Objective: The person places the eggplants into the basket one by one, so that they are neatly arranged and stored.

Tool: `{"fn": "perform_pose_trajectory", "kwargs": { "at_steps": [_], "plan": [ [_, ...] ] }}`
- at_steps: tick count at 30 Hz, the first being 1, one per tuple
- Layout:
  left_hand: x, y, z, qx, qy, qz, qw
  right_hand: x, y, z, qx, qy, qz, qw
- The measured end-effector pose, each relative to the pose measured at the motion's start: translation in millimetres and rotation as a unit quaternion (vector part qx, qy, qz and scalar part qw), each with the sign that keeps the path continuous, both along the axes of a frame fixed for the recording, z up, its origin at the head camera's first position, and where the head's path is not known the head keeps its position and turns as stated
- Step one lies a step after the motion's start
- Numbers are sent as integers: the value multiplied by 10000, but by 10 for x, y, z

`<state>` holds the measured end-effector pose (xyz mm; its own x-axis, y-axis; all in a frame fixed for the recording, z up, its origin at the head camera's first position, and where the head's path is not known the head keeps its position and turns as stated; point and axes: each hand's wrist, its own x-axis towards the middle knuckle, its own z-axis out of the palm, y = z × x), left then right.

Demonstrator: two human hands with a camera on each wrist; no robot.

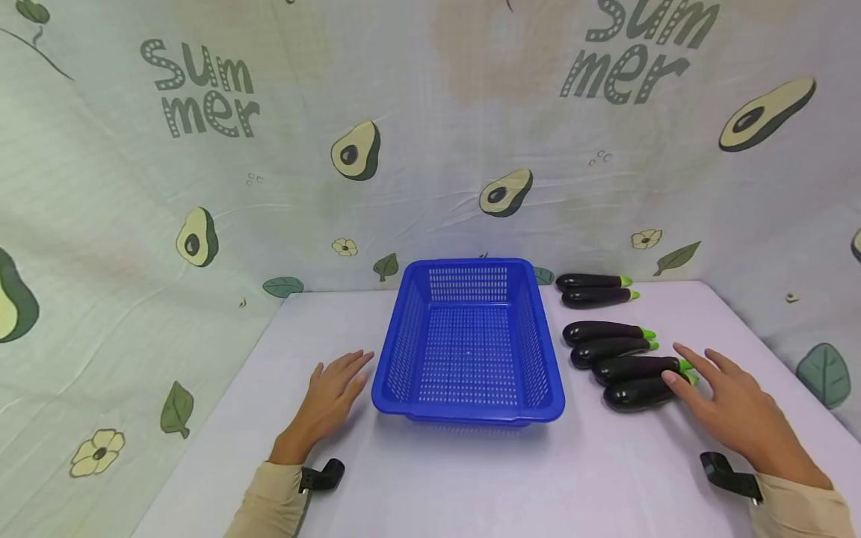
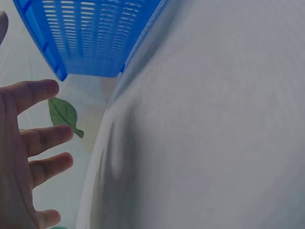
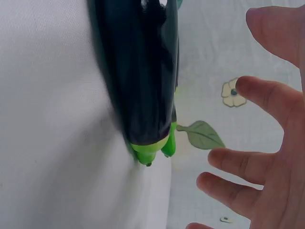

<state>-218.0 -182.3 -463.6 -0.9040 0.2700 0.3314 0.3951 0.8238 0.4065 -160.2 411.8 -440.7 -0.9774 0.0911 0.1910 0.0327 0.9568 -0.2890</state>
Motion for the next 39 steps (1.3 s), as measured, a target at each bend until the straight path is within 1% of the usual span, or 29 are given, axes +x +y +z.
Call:
{"fn": "perform_pose_trajectory", "kwargs": {
  "at_steps": [5, 8, 11, 13, 15, 19, 21, 24, 30, 32, 34, 36, 39],
  "plan": [
    [-48, 66, 21, 329, 131, -290, 9990, -16, -30, 3, -166, 192, 202, 9995],
    [-81, 98, 17, 773, 173, -532, 9954, -28, -48, -6, -217, 211, 269, 9992],
    [-114, 140, 19, 1390, 15, -806, 9870, -42, -59, -21, -290, 286, 346, 9986],
    [-135, 175, 28, 1802, -223, -929, 9790, -48, -67, -31, -342, 354, 399, 9980],
    [-151, 211, 41, 2136, -470, -963, 9710, -53, -76, -38, -389, 371, 444, 9976],
    [-187, 289, 56, 2632, -777, -888, 9575, -56, -98, -46, -428, 305, 529, 9972],
    [-207, 331, 61, 2808, -868, -856, 9520, -53, -102, -50, -430, 304, 585, 9969],
    [-236, 389, 68, 3068, -1008, -884, 9423, -45, -94, -63, -450, 392, 696, 9958],
    [-234, 438, 77, 3405, -1249, -862, 9279, -33, -82, -121, -649, 562, 916, 9921],
    [-237, 441, 66, 3570, -1294, -965, 9201, -36, -85, -137, -686, 595, 980, 9910],
    [-238, 444, 47, 3682, -1349, -1042, 9140, -36, -88, -150, -698, 626, 1021, 9903],
    [-239, 452, 31, 3729, -1381, -1113, 9108, -38, -92, -159, -683, 639, 1039, 9902],
    [-229, 471, 37, 3691, -1397, -1128, 9119, -42, -92, -161, -684, 686, 1096, 9892]
  ]
}}
